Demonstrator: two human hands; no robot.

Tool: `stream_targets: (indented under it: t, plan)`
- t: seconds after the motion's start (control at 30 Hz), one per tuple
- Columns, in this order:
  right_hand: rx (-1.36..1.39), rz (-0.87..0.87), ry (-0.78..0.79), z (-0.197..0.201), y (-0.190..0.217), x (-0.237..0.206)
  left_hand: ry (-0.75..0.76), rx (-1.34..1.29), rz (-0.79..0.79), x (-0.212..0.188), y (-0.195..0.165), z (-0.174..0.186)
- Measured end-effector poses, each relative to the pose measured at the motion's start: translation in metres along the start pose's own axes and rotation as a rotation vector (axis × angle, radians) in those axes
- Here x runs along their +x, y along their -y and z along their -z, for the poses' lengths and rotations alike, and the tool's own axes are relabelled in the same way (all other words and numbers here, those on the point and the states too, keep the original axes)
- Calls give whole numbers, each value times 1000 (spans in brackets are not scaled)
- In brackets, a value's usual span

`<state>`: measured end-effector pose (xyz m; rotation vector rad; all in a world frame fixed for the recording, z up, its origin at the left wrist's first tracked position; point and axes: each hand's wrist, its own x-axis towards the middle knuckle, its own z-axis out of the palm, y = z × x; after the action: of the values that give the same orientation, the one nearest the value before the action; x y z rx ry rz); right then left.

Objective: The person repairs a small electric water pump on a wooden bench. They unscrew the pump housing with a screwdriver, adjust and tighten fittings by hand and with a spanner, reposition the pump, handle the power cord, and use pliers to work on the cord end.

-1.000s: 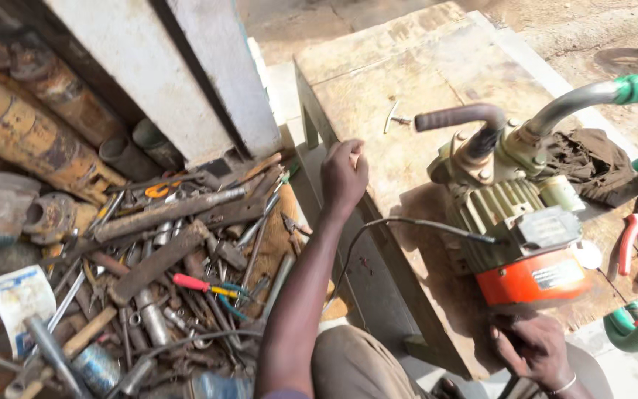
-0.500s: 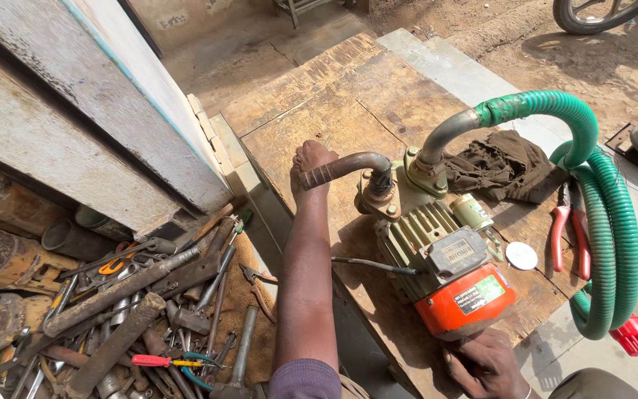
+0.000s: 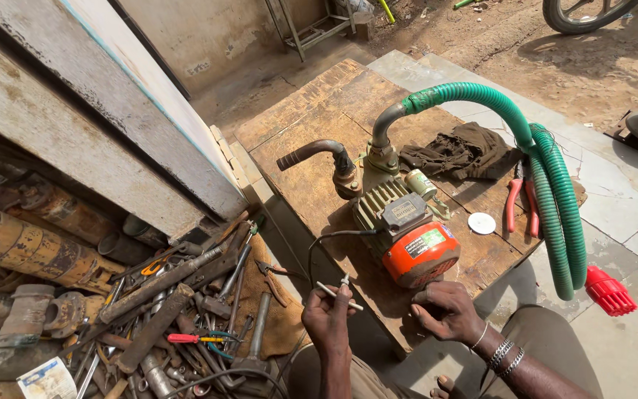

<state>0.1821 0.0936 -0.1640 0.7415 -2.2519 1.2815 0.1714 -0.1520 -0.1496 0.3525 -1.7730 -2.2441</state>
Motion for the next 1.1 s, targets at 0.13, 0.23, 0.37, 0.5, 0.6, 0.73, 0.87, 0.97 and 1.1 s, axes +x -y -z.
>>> stream_targets:
  t: [0.13, 0.23, 0.37, 0.5, 0.6, 0.73, 0.87, 0.97, 1.1]
  plan:
    - [11, 211, -37, 15, 59, 18, 149, 100, -87, -57, -22, -24]
    - [-25, -58, 144, 33, 92, 33, 245, 3, -139, -81, -45, -53]
    - [-129, -93, 81, 65, 107, 46, 368, 173, -238, -94, -77, -76]
    - [-198, -305, 87, 91, 91, 63, 436, 175, -382, -70, -89, -79]
    - [-118, -354, 73, 103, 66, 94, 229, 349, -697, -19, -83, -79]
    - [128, -432, 109, 102, 28, 151, 265, 358, -720, 51, -57, -95]
    - [82, -533, 208, 91, -1, 201, 233, 495, -740, 86, -27, -114]
    - [-35, -511, 314, 83, -15, 225, 310, 459, -646, 103, -8, -110]
    - [-474, -417, 522, 70, -31, 249, 411, 376, -607, 117, 13, -99]
